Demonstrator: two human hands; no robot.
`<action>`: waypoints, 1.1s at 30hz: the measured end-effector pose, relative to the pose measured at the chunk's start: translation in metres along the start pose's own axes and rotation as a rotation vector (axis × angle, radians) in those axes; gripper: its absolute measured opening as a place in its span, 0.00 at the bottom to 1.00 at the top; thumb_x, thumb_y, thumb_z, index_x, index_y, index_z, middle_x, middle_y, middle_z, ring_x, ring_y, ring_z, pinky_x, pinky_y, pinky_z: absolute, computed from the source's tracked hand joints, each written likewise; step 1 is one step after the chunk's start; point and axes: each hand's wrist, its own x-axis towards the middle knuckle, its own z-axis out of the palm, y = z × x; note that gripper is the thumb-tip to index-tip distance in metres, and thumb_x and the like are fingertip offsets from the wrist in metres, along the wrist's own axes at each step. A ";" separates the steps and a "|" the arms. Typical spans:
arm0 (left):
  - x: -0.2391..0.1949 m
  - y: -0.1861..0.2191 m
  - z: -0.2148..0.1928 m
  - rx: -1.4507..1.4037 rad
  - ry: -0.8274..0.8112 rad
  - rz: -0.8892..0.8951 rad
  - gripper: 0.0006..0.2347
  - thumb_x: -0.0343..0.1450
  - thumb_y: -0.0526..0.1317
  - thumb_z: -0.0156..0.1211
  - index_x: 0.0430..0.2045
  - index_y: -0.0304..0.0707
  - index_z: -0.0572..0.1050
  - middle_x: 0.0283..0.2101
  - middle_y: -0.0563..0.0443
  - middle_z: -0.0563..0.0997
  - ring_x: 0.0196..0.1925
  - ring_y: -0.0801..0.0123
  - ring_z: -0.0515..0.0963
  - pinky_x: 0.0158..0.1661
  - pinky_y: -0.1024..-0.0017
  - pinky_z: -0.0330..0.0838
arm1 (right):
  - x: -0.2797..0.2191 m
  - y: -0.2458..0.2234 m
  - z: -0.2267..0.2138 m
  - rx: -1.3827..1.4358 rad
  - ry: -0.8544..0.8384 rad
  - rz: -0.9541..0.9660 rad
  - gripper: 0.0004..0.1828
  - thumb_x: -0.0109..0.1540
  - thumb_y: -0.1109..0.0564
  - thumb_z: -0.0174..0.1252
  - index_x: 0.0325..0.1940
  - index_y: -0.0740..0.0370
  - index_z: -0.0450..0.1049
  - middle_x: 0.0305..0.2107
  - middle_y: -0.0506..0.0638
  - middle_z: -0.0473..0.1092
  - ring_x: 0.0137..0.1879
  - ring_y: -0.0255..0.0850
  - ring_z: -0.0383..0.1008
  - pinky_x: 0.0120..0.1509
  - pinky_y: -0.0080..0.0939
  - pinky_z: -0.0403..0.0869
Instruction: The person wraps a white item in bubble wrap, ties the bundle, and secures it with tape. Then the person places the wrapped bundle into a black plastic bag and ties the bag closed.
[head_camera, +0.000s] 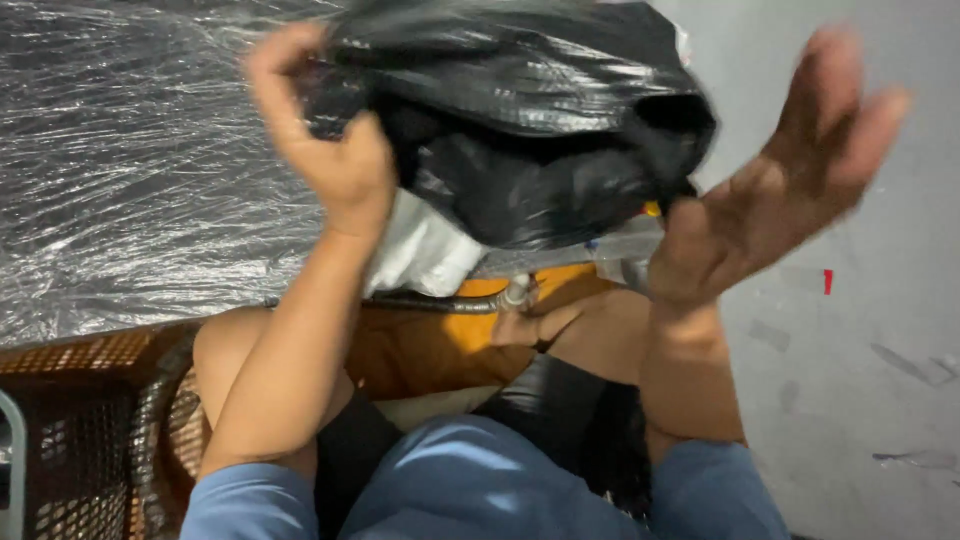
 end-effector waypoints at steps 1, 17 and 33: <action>0.010 0.002 -0.006 0.006 0.121 0.059 0.17 0.65 0.28 0.44 0.49 0.38 0.66 0.49 0.48 0.67 0.55 0.62 0.68 0.61 0.66 0.65 | 0.001 -0.001 0.004 0.007 0.097 -0.183 0.38 0.63 0.47 0.50 0.79 0.49 0.58 0.57 0.62 0.68 0.60 0.58 0.69 0.75 0.66 0.69; 0.001 -0.111 -0.056 0.246 0.489 -0.379 0.17 0.75 0.49 0.54 0.45 0.32 0.75 0.47 0.40 0.83 0.51 0.61 0.79 0.55 0.65 0.69 | -0.098 0.053 0.165 0.541 -0.006 1.872 0.57 0.47 0.28 0.55 0.78 0.50 0.57 0.73 0.44 0.59 0.78 0.34 0.56 0.81 0.36 0.54; 0.023 -0.068 -0.092 0.306 0.228 0.028 0.13 0.78 0.36 0.52 0.57 0.38 0.66 0.55 0.46 0.75 0.58 0.59 0.77 0.61 0.66 0.68 | -0.160 0.033 0.004 0.204 -0.579 0.995 0.34 0.67 0.42 0.52 0.66 0.65 0.49 0.63 0.56 0.53 0.70 0.45 0.54 0.75 0.47 0.49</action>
